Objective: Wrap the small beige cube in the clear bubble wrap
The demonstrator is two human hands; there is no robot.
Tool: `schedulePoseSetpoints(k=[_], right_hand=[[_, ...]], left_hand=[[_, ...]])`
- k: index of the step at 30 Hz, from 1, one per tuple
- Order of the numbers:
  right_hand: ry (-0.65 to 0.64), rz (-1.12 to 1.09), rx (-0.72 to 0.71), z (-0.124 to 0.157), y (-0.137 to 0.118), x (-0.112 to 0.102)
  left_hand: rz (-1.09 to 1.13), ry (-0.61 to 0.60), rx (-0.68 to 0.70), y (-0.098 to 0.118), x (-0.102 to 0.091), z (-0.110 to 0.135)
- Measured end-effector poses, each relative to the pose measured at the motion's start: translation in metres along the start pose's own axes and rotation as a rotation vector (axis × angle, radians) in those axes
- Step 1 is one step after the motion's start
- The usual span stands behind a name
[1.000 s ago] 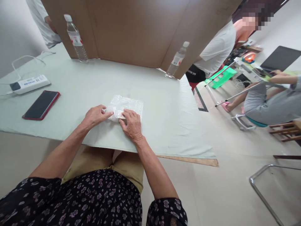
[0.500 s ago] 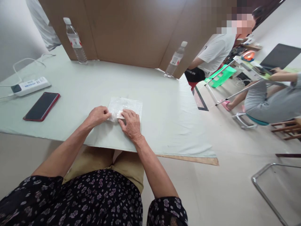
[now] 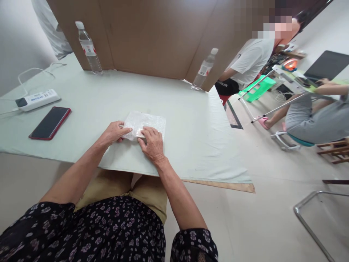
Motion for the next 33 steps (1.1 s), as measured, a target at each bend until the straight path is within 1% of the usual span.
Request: schedulePoseSetpoints(k=[2, 4, 10, 15, 21, 27, 33], right_hand=[[-0.004, -0.006, 0.004, 0.000, 0.001, 0.001], [-0.008, -0.007, 0.007, 0.000, 0.001, 0.001], [-0.001, 0.024, 0.004, 0.000, 0.000, 0.000], [-0.003, 0.072, -0.012, 0.001, -0.003, -0.001], [-0.011, 0.084, -0.027, 0.001, -0.004, 0.000], [-0.016, 0.078, -0.032, 0.002, -0.004, 0.002], [-0.029, 0.060, -0.021, 0.001, -0.004, 0.002]], left_hand=[[-0.041, -0.047, 0.020, 0.003, 0.004, -0.002], [-0.086, -0.069, 0.040, 0.006, 0.006, -0.004], [-0.151, -0.029, 0.074, 0.014, 0.002, 0.000], [-0.015, -0.039, 0.067, 0.012, 0.005, 0.002], [0.139, -0.065, 0.067, 0.009, 0.012, -0.001], [0.224, -0.038, 0.088, 0.013, 0.012, -0.003], [0.290, -0.025, 0.017, 0.010, 0.013, -0.003]])
Point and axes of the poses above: each hand's wrist, its own z-axis away from the middle knuckle, its own x-axis out of the palm, y = z × x, the point moved 10 cm from there along -z, towards the middle knuckle, and after that the axes turned 11 degrees about -z, right-handed, at the moved point
